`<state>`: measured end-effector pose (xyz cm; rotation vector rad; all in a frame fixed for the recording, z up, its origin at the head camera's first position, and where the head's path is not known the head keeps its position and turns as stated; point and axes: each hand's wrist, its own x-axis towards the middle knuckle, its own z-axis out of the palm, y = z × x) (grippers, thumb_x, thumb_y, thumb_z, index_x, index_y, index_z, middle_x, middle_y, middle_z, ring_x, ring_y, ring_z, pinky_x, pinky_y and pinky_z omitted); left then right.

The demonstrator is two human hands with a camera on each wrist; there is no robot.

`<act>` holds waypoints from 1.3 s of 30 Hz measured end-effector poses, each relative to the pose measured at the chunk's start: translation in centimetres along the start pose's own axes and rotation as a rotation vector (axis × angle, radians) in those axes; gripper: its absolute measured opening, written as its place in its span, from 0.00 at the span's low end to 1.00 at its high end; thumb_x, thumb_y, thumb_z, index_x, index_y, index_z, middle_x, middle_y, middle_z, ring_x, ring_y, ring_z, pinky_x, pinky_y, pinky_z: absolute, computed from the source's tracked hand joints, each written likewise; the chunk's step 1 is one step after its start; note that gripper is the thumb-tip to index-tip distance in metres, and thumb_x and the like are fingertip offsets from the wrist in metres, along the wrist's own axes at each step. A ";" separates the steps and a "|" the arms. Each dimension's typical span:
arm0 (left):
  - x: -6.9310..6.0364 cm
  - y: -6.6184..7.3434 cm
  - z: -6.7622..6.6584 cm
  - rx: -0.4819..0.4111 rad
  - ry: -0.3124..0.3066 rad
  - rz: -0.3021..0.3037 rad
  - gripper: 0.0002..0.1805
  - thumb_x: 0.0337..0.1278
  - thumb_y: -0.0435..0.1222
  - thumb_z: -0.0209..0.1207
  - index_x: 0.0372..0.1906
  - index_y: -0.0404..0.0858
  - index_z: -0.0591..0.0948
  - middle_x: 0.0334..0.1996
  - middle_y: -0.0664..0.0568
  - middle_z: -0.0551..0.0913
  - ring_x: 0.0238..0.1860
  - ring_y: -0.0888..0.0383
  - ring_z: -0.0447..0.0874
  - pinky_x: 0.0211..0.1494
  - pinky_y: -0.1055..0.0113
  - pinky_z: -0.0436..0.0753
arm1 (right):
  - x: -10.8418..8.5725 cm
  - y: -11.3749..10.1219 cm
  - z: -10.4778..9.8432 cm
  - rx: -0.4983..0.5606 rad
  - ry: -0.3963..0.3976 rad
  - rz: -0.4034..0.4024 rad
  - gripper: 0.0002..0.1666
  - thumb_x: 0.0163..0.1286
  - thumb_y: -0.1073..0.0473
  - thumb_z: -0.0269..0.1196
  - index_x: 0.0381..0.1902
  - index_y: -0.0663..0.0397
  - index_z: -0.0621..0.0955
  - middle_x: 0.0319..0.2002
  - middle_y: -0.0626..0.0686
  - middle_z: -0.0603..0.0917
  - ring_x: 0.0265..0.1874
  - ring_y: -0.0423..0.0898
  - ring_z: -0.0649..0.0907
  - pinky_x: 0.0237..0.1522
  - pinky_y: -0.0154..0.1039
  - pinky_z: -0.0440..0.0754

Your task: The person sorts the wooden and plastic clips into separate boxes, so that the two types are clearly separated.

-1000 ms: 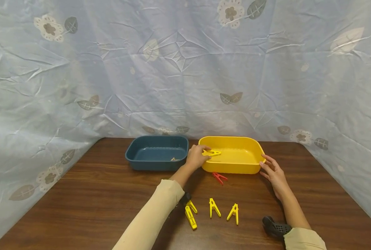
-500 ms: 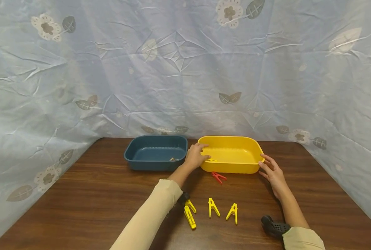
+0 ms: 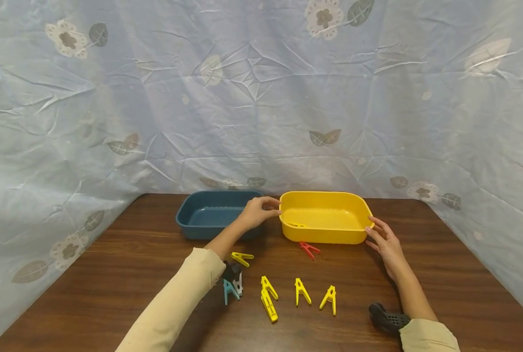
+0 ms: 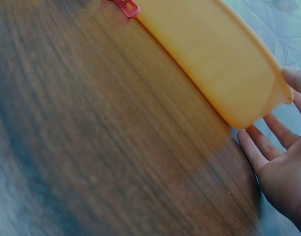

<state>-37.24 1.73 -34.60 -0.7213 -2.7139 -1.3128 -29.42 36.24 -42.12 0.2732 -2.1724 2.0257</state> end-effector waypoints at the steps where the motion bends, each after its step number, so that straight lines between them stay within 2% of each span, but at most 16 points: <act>1: -0.3 -0.1 -0.4 0.005 -0.006 0.007 0.18 0.55 0.38 0.62 0.51 0.36 0.79 0.45 0.48 0.81 0.45 0.55 0.78 0.44 0.66 0.77 | 0.0 0.0 0.0 0.001 -0.001 -0.001 0.31 0.73 0.55 0.49 0.70 0.53 0.55 0.61 0.64 0.54 0.48 0.34 0.71 0.45 0.29 0.74; 8: -3.2 -1.1 -2.4 0.041 -0.086 0.057 0.17 0.56 0.40 0.62 0.50 0.40 0.80 0.45 0.50 0.80 0.46 0.57 0.76 0.47 0.64 0.76 | -0.1 -0.1 0.0 0.010 -0.005 0.006 0.31 0.73 0.55 0.49 0.70 0.52 0.56 0.59 0.57 0.56 0.48 0.33 0.71 0.45 0.28 0.74; 16: -6.8 -2.8 -3.9 -0.008 -0.174 0.068 0.18 0.55 0.38 0.62 0.50 0.38 0.79 0.48 0.47 0.79 0.44 0.57 0.77 0.45 0.66 0.77 | -0.2 -0.2 0.0 -0.007 -0.009 0.001 0.31 0.73 0.54 0.49 0.70 0.53 0.55 0.61 0.66 0.50 0.48 0.33 0.71 0.45 0.28 0.75; 21: -8.5 -4.0 -4.4 -0.037 -0.194 0.068 0.18 0.53 0.36 0.64 0.50 0.36 0.80 0.48 0.48 0.80 0.46 0.53 0.78 0.45 0.66 0.77 | -0.1 -0.1 0.0 -0.008 -0.011 0.001 0.32 0.73 0.54 0.49 0.70 0.54 0.55 0.62 0.67 0.49 0.48 0.32 0.70 0.45 0.28 0.74; 28: -9.9 -5.7 -4.8 -0.071 -0.183 0.086 0.18 0.51 0.32 0.64 0.48 0.31 0.79 0.46 0.42 0.80 0.45 0.48 0.78 0.43 0.67 0.77 | 0.0 0.0 0.1 -0.007 -0.013 -0.006 0.32 0.73 0.54 0.49 0.70 0.54 0.55 0.63 0.67 0.48 0.49 0.33 0.70 0.45 0.28 0.74; 34: -10.5 -7.1 -5.1 -0.121 -0.122 0.098 0.17 0.50 0.30 0.64 0.48 0.31 0.80 0.44 0.44 0.81 0.44 0.48 0.79 0.45 0.64 0.77 | 0.1 0.0 0.1 -0.004 -0.010 0.003 0.31 0.73 0.55 0.49 0.70 0.52 0.55 0.63 0.65 0.50 0.49 0.33 0.70 0.45 0.28 0.75; 36: -10.5 -7.7 -5.0 -0.109 -0.124 0.097 0.17 0.50 0.30 0.64 0.47 0.31 0.80 0.43 0.45 0.82 0.44 0.49 0.79 0.45 0.63 0.77 | 0.0 0.0 0.2 -0.005 -0.005 0.005 0.31 0.73 0.54 0.49 0.70 0.52 0.55 0.63 0.65 0.50 0.49 0.33 0.70 0.45 0.28 0.75; 39: -10.7 -8.6 -4.7 -0.057 -0.157 0.087 0.18 0.48 0.32 0.66 0.47 0.32 0.80 0.43 0.47 0.82 0.43 0.52 0.79 0.44 0.64 0.77 | -0.1 -0.1 0.1 -0.013 -0.001 0.000 0.31 0.73 0.54 0.49 0.70 0.52 0.55 0.63 0.66 0.49 0.48 0.33 0.70 0.45 0.29 0.75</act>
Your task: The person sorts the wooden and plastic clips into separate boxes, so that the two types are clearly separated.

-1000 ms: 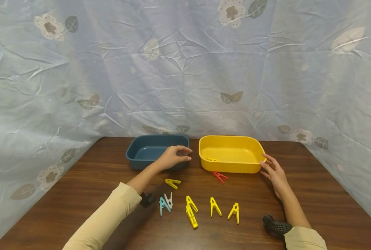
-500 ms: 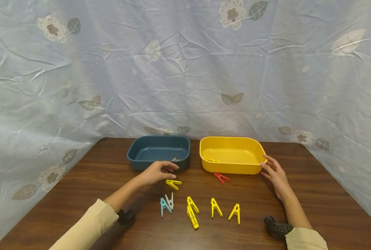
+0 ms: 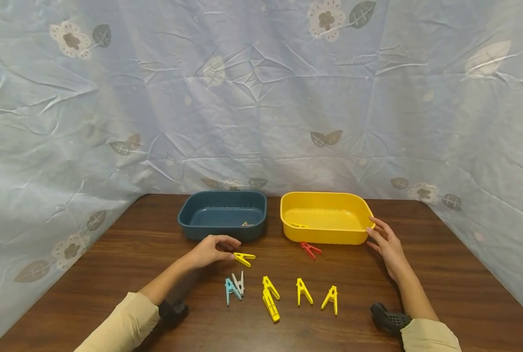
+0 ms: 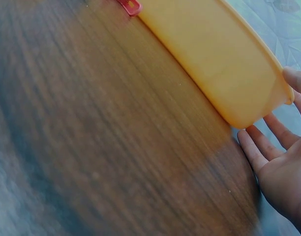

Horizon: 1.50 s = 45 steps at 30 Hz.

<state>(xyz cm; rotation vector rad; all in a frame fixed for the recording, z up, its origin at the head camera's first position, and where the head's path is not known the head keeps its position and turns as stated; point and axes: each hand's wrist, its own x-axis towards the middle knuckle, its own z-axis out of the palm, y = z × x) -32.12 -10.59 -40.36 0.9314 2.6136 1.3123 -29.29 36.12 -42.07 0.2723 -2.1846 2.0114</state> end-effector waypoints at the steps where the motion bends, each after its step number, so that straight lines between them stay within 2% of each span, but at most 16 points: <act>1: -0.1 -0.2 0.1 0.021 -0.013 -0.008 0.18 0.48 0.33 0.66 0.47 0.34 0.81 0.42 0.48 0.82 0.42 0.53 0.79 0.44 0.65 0.77 | 0.0 0.0 0.0 -0.006 -0.001 -0.003 0.31 0.73 0.54 0.49 0.70 0.52 0.55 0.62 0.66 0.50 0.48 0.33 0.70 0.45 0.29 0.74; 5: -0.1 -0.7 0.6 0.089 -0.030 -0.002 0.19 0.47 0.36 0.67 0.47 0.36 0.82 0.42 0.51 0.82 0.41 0.56 0.79 0.42 0.67 0.77 | 0.0 0.0 -0.1 0.003 -0.002 -0.008 0.31 0.73 0.55 0.49 0.70 0.53 0.56 0.60 0.62 0.54 0.48 0.33 0.71 0.45 0.28 0.75; 11: 0.2 -0.7 1.0 0.107 0.003 0.013 0.14 0.47 0.33 0.67 0.43 0.37 0.83 0.33 0.54 0.82 0.32 0.60 0.77 0.33 0.70 0.76 | 0.3 0.0 -0.2 0.022 -0.005 -0.018 0.30 0.73 0.55 0.49 0.70 0.53 0.56 0.58 0.54 0.57 0.48 0.32 0.71 0.45 0.28 0.75; 15: 0.3 -0.6 0.9 0.108 0.018 0.001 0.11 0.47 0.33 0.67 0.40 0.37 0.84 0.30 0.56 0.81 0.29 0.62 0.75 0.30 0.71 0.74 | 0.4 -0.2 -0.1 0.013 -0.005 -0.011 0.31 0.73 0.55 0.49 0.70 0.52 0.55 0.60 0.57 0.55 0.48 0.33 0.71 0.45 0.28 0.75; 21: 0.1 -0.5 0.7 0.088 0.021 -0.014 0.11 0.48 0.33 0.66 0.39 0.37 0.84 0.29 0.56 0.80 0.29 0.61 0.75 0.29 0.70 0.74 | 0.5 -0.5 0.1 -0.005 -0.004 -0.010 0.31 0.73 0.54 0.49 0.70 0.51 0.55 0.63 0.65 0.50 0.49 0.34 0.70 0.45 0.29 0.74; 30: -0.1 -0.4 0.9 0.077 0.062 -0.015 0.10 0.48 0.35 0.66 0.39 0.38 0.84 0.32 0.55 0.82 0.31 0.60 0.76 0.31 0.69 0.75 | 0.1 -0.2 -0.1 0.004 -0.010 -0.011 0.31 0.73 0.55 0.49 0.70 0.53 0.54 0.58 0.53 0.57 0.48 0.32 0.71 0.45 0.28 0.74; 33: -0.2 -0.3 0.9 0.079 0.073 -0.013 0.10 0.49 0.35 0.66 0.39 0.39 0.85 0.32 0.55 0.82 0.32 0.60 0.76 0.31 0.69 0.75 | 0.1 -0.1 -0.1 0.009 -0.008 -0.009 0.31 0.73 0.55 0.49 0.70 0.53 0.55 0.58 0.54 0.57 0.48 0.33 0.71 0.45 0.28 0.74; 39: -0.1 0.3 1.0 0.093 0.089 0.005 0.11 0.49 0.36 0.66 0.40 0.39 0.84 0.33 0.54 0.82 0.34 0.58 0.78 0.36 0.67 0.77 | 0.1 0.0 -0.1 -0.012 -0.005 -0.009 0.31 0.73 0.55 0.49 0.70 0.52 0.55 0.62 0.62 0.52 0.48 0.33 0.70 0.45 0.29 0.74; 45: 0.2 1.3 1.0 0.077 0.081 0.012 0.11 0.51 0.36 0.65 0.41 0.39 0.84 0.35 0.55 0.82 0.36 0.58 0.78 0.39 0.66 0.77 | 0.1 0.1 -0.1 0.004 -0.002 0.000 0.31 0.73 0.56 0.49 0.70 0.52 0.55 0.61 0.61 0.52 0.48 0.33 0.70 0.45 0.29 0.75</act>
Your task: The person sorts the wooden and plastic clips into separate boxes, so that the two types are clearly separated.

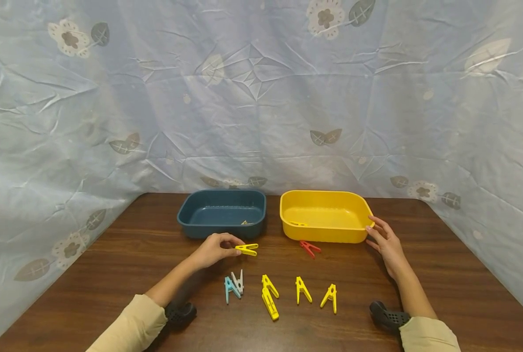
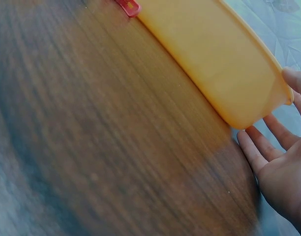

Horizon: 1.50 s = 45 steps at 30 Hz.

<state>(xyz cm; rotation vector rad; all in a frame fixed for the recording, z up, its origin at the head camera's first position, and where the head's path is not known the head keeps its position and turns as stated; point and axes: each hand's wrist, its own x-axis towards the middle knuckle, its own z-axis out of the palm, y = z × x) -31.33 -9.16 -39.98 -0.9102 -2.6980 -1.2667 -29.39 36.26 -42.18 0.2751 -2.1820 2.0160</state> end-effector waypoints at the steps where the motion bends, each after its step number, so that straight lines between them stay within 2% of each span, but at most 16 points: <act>1: 0.1 0.2 0.0 -0.008 0.000 -0.001 0.11 0.51 0.36 0.65 0.41 0.39 0.84 0.34 0.55 0.82 0.35 0.59 0.78 0.38 0.66 0.77 | 0.0 0.0 0.0 0.006 0.000 0.002 0.31 0.73 0.56 0.49 0.70 0.52 0.55 0.61 0.61 0.53 0.48 0.33 0.70 0.45 0.29 0.75; 6: 0.9 1.1 -0.3 -0.012 0.000 -0.014 0.10 0.50 0.36 0.65 0.40 0.40 0.84 0.30 0.56 0.81 0.31 0.61 0.76 0.32 0.69 0.76 | 0.0 0.1 0.0 0.012 0.002 -0.002 0.31 0.73 0.55 0.50 0.70 0.52 0.56 0.58 0.56 0.57 0.48 0.33 0.71 0.45 0.28 0.74; 12: 2.0 1.7 -0.6 0.023 -0.010 -0.008 0.10 0.50 0.36 0.65 0.40 0.40 0.84 0.28 0.57 0.80 0.29 0.61 0.75 0.30 0.68 0.74 | 0.0 0.1 0.1 0.000 0.003 -0.001 0.31 0.73 0.54 0.50 0.70 0.52 0.56 0.59 0.59 0.55 0.48 0.33 0.71 0.45 0.28 0.74; 19: 3.1 2.8 -0.8 0.002 -0.046 -0.016 0.12 0.52 0.38 0.64 0.42 0.41 0.84 0.34 0.56 0.81 0.31 0.61 0.75 0.31 0.68 0.75 | -0.1 -0.1 0.2 0.000 -0.002 0.004 0.32 0.73 0.54 0.50 0.70 0.52 0.55 0.60 0.61 0.54 0.48 0.33 0.70 0.45 0.28 0.74; 25: 4.3 3.8 -0.4 -0.017 -0.066 -0.039 0.12 0.52 0.39 0.64 0.43 0.42 0.83 0.36 0.58 0.81 0.34 0.62 0.77 0.35 0.68 0.76 | -0.1 -0.2 0.1 0.012 0.003 0.013 0.32 0.73 0.55 0.50 0.70 0.53 0.55 0.59 0.58 0.55 0.48 0.33 0.71 0.45 0.28 0.75; 29: 5.3 4.5 -0.2 0.013 -0.068 -0.041 0.12 0.53 0.40 0.63 0.44 0.43 0.83 0.38 0.58 0.80 0.36 0.63 0.77 0.37 0.69 0.76 | -0.1 -0.3 0.1 0.018 -0.001 0.003 0.31 0.73 0.55 0.50 0.70 0.52 0.55 0.59 0.60 0.55 0.47 0.33 0.71 0.44 0.28 0.75; 36: 6.9 5.8 0.3 0.044 -0.069 0.031 0.12 0.55 0.39 0.62 0.44 0.42 0.83 0.36 0.57 0.79 0.34 0.60 0.72 0.36 0.68 0.73 | -0.1 -0.3 0.1 0.023 -0.002 0.002 0.31 0.73 0.56 0.49 0.70 0.52 0.55 0.60 0.62 0.54 0.48 0.33 0.71 0.45 0.28 0.75; 40: 7.8 6.2 0.8 0.058 -0.069 0.037 0.13 0.55 0.40 0.62 0.45 0.42 0.83 0.33 0.57 0.78 0.31 0.60 0.69 0.33 0.69 0.70 | -0.1 -0.3 0.1 0.012 0.004 0.012 0.32 0.73 0.55 0.50 0.70 0.52 0.55 0.60 0.60 0.56 0.48 0.34 0.70 0.45 0.29 0.74; 45: 8.9 6.4 1.7 0.068 -0.053 0.031 0.13 0.56 0.38 0.62 0.46 0.40 0.82 0.36 0.54 0.79 0.35 0.57 0.73 0.35 0.68 0.73 | -0.1 -0.2 0.1 0.017 0.004 0.012 0.32 0.72 0.54 0.50 0.70 0.53 0.55 0.60 0.62 0.55 0.49 0.35 0.70 0.46 0.29 0.74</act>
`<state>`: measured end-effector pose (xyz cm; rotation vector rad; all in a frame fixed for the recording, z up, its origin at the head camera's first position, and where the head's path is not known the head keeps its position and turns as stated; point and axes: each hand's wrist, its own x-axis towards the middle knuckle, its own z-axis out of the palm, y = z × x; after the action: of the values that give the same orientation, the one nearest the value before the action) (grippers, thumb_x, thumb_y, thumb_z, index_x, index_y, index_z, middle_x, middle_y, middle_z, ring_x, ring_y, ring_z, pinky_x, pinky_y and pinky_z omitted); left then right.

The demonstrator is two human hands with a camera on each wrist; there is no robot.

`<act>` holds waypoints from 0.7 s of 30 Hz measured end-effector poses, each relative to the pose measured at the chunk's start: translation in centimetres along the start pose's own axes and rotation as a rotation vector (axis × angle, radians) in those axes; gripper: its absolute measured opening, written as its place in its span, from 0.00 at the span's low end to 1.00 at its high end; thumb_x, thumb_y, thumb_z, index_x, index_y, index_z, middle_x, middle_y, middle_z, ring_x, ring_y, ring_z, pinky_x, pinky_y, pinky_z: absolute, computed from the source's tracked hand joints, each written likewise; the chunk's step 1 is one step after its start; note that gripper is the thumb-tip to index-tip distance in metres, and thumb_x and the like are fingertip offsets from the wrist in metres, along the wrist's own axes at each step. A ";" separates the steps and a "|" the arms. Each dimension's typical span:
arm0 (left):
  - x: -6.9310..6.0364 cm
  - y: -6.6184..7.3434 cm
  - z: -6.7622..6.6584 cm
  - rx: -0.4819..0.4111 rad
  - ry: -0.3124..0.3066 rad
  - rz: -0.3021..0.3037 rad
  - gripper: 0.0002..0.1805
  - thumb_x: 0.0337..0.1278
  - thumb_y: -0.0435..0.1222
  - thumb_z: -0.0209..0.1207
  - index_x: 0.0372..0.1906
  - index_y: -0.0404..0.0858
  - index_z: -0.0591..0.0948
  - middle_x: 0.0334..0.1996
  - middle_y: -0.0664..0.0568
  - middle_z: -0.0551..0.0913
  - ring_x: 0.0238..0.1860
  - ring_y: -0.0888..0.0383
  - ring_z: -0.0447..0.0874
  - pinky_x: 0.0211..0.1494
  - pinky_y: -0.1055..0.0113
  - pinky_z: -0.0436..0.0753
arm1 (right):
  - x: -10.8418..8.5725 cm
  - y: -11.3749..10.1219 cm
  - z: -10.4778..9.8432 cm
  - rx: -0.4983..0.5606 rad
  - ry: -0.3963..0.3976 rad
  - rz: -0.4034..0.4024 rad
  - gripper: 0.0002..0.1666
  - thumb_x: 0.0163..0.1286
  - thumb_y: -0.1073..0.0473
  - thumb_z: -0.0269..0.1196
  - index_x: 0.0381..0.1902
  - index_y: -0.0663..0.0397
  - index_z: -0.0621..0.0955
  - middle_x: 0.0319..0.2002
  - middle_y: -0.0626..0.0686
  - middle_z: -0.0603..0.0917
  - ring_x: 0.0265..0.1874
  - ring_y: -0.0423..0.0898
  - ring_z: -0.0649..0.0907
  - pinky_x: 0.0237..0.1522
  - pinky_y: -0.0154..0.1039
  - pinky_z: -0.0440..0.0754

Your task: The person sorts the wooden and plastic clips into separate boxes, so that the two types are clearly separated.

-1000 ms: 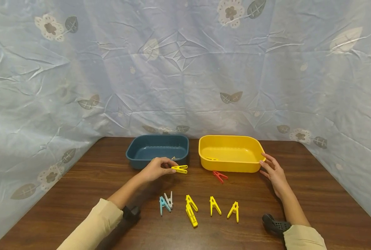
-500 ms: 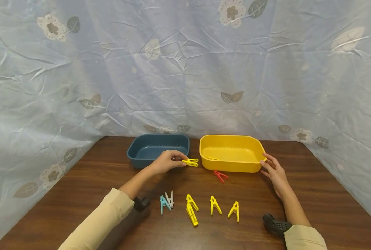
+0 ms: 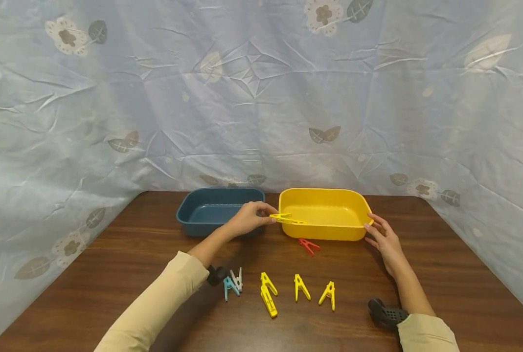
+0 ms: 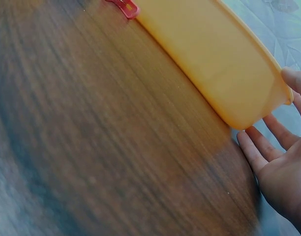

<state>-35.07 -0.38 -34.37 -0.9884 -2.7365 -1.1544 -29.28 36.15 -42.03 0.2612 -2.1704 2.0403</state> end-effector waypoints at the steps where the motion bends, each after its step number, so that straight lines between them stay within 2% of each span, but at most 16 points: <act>1: 0.3 0.0 0.2 0.002 0.008 -0.003 0.13 0.56 0.38 0.62 0.46 0.39 0.82 0.38 0.53 0.80 0.38 0.56 0.75 0.37 0.68 0.74 | 0.0 0.0 0.0 0.005 0.001 0.001 0.32 0.72 0.54 0.50 0.70 0.54 0.55 0.60 0.62 0.56 0.49 0.35 0.70 0.46 0.29 0.74; 6: 1.8 -0.2 1.3 0.006 0.053 -0.034 0.14 0.56 0.38 0.61 0.47 0.39 0.82 0.43 0.51 0.81 0.45 0.54 0.77 0.44 0.68 0.76 | 0.0 0.3 -0.2 0.001 0.009 0.003 0.32 0.72 0.54 0.50 0.70 0.54 0.55 0.57 0.53 0.60 0.48 0.33 0.72 0.45 0.29 0.75; 10: 3.0 0.1 2.1 0.027 0.101 -0.054 0.13 0.55 0.39 0.62 0.45 0.40 0.83 0.39 0.54 0.82 0.39 0.60 0.77 0.40 0.70 0.76 | 0.0 0.4 -0.3 0.009 -0.006 -0.007 0.31 0.73 0.54 0.50 0.70 0.54 0.55 0.55 0.50 0.61 0.48 0.33 0.72 0.45 0.29 0.74; 14: 4.0 0.6 2.8 0.066 0.151 -0.079 0.12 0.54 0.40 0.63 0.44 0.41 0.84 0.38 0.54 0.82 0.35 0.60 0.75 0.35 0.70 0.74 | 0.0 0.2 -0.2 0.020 -0.008 -0.011 0.31 0.73 0.55 0.50 0.69 0.53 0.56 0.53 0.48 0.63 0.47 0.33 0.73 0.45 0.29 0.75; 16: 4.4 0.9 3.2 0.092 0.165 -0.110 0.13 0.54 0.40 0.63 0.44 0.42 0.84 0.39 0.54 0.82 0.36 0.59 0.76 0.37 0.69 0.75 | 0.0 0.1 -0.2 0.015 -0.009 -0.010 0.31 0.73 0.55 0.50 0.70 0.53 0.56 0.54 0.49 0.62 0.47 0.33 0.72 0.45 0.29 0.74; 21: 4.9 1.3 4.2 0.181 0.174 -0.191 0.14 0.55 0.43 0.62 0.45 0.45 0.84 0.41 0.56 0.82 0.47 0.55 0.74 0.52 0.62 0.70 | 0.1 0.0 0.0 0.014 -0.008 -0.004 0.31 0.73 0.55 0.50 0.70 0.53 0.56 0.55 0.52 0.60 0.48 0.33 0.72 0.45 0.29 0.74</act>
<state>-37.33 5.71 -35.34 -0.5895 -2.7785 -0.9407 -29.35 36.19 -41.99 0.2761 -2.1590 2.0572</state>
